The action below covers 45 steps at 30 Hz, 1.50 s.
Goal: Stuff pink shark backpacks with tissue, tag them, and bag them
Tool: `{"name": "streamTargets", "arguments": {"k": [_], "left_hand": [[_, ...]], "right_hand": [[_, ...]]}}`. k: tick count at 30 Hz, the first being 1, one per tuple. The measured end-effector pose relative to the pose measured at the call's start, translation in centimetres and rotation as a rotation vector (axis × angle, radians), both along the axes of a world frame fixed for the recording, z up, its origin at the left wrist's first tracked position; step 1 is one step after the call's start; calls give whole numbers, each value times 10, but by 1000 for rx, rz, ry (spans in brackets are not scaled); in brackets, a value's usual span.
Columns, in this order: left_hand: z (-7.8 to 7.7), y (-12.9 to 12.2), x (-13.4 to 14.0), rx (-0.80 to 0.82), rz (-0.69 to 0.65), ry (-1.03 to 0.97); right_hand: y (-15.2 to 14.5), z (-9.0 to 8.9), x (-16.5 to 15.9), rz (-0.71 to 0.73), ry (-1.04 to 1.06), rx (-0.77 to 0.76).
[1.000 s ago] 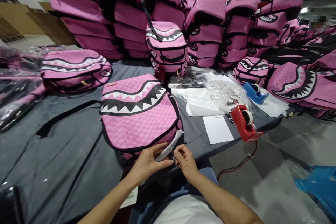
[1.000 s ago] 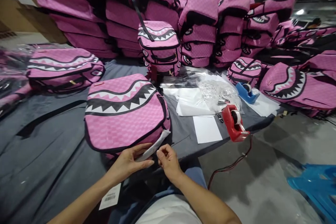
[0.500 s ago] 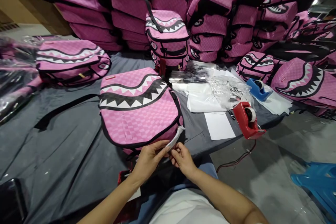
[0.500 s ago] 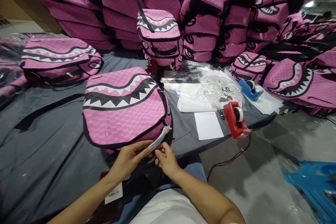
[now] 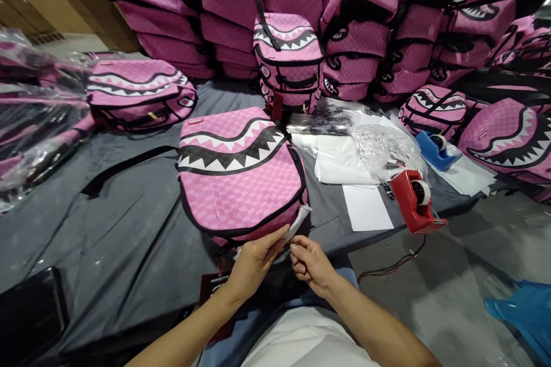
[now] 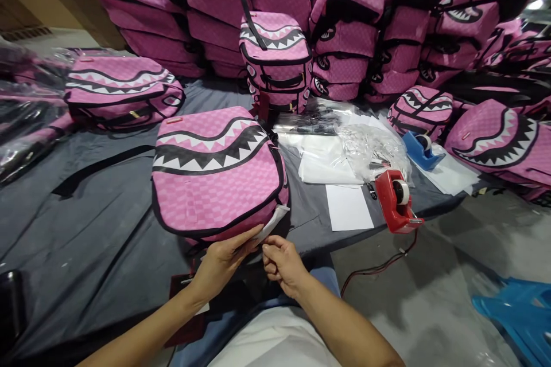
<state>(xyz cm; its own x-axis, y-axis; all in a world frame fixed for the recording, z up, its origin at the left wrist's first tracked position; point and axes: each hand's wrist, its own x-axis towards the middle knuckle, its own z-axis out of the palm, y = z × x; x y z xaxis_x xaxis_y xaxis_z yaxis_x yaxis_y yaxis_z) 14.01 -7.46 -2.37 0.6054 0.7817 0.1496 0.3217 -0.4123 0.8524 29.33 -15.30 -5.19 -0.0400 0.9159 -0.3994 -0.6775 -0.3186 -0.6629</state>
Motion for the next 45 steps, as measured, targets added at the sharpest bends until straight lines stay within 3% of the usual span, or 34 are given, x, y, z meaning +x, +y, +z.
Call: {"name": "streamTargets", "arguments": {"k": [3, 6, 10, 13, 16, 19, 21, 23, 26, 30, 33, 36, 38, 41, 45], "left_hand": [[-2, -1, -1, 77, 5, -54], [0, 0, -3, 40, 51, -64], [9, 5, -1, -152, 52, -28], [9, 6, 2, -160, 3, 57], [-4, 3, 2, 160, -32, 183], [-17, 0, -2, 745, -92, 198], [-19, 0, -6, 1045, -145, 227], [-16, -1, -13, 1187, -198, 281], [-8, -9, -27, 1211, -233, 357], [9, -16, -48, 1133, -100, 276], [28, 10, -62, 1008, 238, 197], [43, 58, -68, 475, 757, 162], [47, 84, -67, 84, 953, 102], [46, 98, -59, -273, 939, -147], [47, 79, -58, -506, 873, -438]], "right_hand": [[-2, 7, 2, 88, 327, 0], [6, 3, -2, 141, 532, 25], [14, -9, -2, 130, 607, 72], [12, -16, 9, 52, 570, 96], [7, -20, 25, -88, 486, 96], [2, -22, 36, -90, 378, 57], [2, -21, 42, -91, 302, 36], [6, -18, 50, -143, 211, 23], [16, -12, 69, -272, 8, -5], [33, -12, 88, -422, -324, 5], [52, -19, 81, -380, -389, -6], [71, -24, 64, -312, -407, -27], [80, -23, 56, -320, -432, -37], [85, -17, 54, -307, -415, -25], [84, -4, 49, -256, -397, 19]]}}
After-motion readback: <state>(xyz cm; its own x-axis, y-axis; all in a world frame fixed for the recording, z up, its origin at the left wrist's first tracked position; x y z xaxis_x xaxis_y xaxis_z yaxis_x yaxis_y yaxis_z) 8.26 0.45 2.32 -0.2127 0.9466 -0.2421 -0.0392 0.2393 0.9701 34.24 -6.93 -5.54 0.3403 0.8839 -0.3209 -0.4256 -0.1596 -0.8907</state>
